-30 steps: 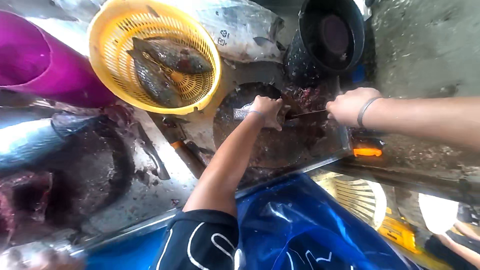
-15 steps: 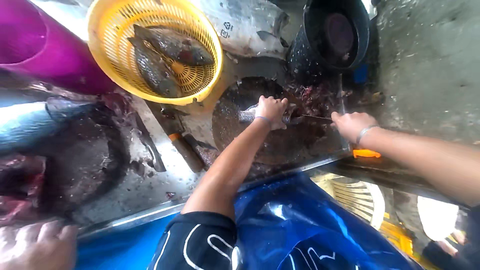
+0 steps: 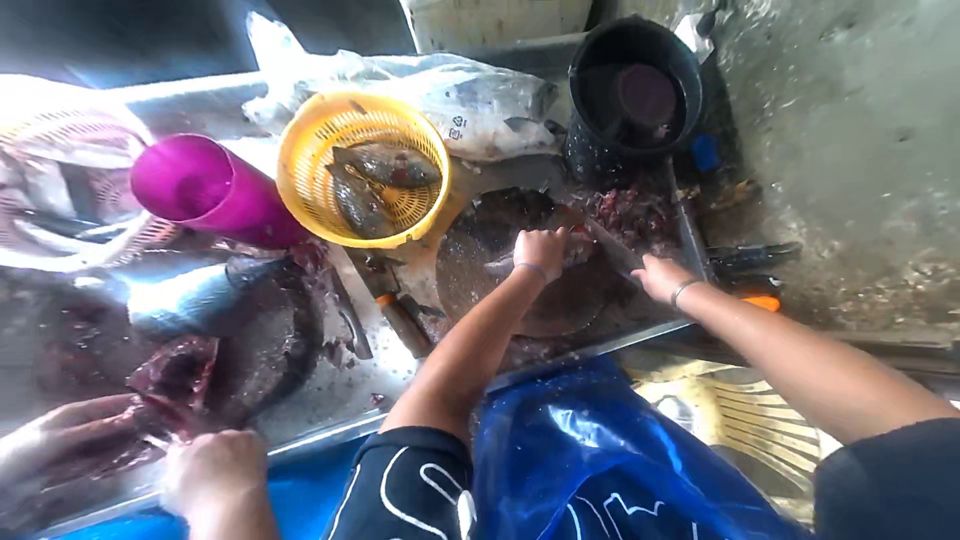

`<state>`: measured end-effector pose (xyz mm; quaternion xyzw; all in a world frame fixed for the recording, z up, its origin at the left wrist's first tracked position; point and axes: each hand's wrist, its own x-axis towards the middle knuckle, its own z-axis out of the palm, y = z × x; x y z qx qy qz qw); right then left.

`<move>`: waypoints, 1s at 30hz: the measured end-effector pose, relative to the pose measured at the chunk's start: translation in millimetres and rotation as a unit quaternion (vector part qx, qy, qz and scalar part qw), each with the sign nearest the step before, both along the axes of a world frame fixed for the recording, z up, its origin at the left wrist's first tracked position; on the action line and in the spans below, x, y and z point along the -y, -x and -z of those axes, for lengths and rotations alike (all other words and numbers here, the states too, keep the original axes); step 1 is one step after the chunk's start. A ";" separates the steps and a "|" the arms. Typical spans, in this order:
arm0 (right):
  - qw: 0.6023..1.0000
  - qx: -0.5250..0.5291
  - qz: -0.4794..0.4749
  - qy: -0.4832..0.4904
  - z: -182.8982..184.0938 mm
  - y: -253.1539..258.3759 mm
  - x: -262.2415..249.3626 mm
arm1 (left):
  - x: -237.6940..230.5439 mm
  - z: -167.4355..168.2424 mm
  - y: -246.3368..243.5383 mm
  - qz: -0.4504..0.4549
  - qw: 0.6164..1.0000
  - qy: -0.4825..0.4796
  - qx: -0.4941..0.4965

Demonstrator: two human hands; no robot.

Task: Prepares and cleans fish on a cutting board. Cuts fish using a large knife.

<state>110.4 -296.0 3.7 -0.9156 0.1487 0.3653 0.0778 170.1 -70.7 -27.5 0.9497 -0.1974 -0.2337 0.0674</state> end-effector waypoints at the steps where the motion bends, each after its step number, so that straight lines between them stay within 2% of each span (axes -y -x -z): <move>1: 1.000 -0.008 0.013 -0.021 -4.7 -3.5 7.2 | 0.1 -3.9 -4.4 -0.012 1.000 -0.004 -0.019; 5: 0.999 0.008 0.028 -0.044 -37.3 -0.7 22.8 | -5.7 -7.8 -15.7 -0.030 0.997 -0.030 -0.061; 8: 0.992 0.118 -0.002 -0.052 -72.9 -4.5 19.6 | -1.2 -8.9 -17.0 -0.038 0.996 -0.048 -0.067; 10: 0.973 0.219 -0.014 -0.070 -87.6 -10.1 9.1 | 1.5 -7.6 -16.8 -0.048 0.995 -0.053 -0.068; 12: 0.953 0.292 -0.008 -0.084 -83.4 -12.5 -0.3 | 2.0 -5.0 -17.8 -0.055 0.995 -0.056 -0.068; 13: 0.948 0.304 0.000 -0.091 -68.6 -10.8 -2.2 | 2.2 -3.3 -18.3 -0.055 0.994 -0.059 -0.070; 15: 0.962 0.255 0.003 -0.098 -15.4 -1.4 -0.9 | 3.0 -1.6 -19.5 -0.042 0.994 -0.073 -0.069; 17: 0.983 0.147 0.005 -0.110 30.5 10.0 4.9 | 6.9 -4.6 -17.1 0.005 0.994 -0.100 -0.048; 19: 0.990 0.082 0.009 -0.115 37.4 8.3 18.4 | 12.8 -4.8 -17.2 0.085 0.991 -0.103 0.015; 21: 0.985 0.063 0.063 -0.146 41.8 10.5 37.6 | 16.5 2.8 -14.6 0.154 0.984 -0.041 0.082; 23: 0.975 0.073 0.123 -0.170 36.6 19.8 46.9 | 19.4 9.2 -11.3 0.171 0.979 0.042 0.099; 26: 0.956 0.065 0.184 -0.218 28.6 44.7 46.4 | 16.7 34.9 6.5 0.126 0.983 0.123 0.060; 30: 0.935 0.034 0.230 -0.266 20.3 58.8 39.2 | 19.1 51.4 39.7 -0.022 0.981 0.174 0.080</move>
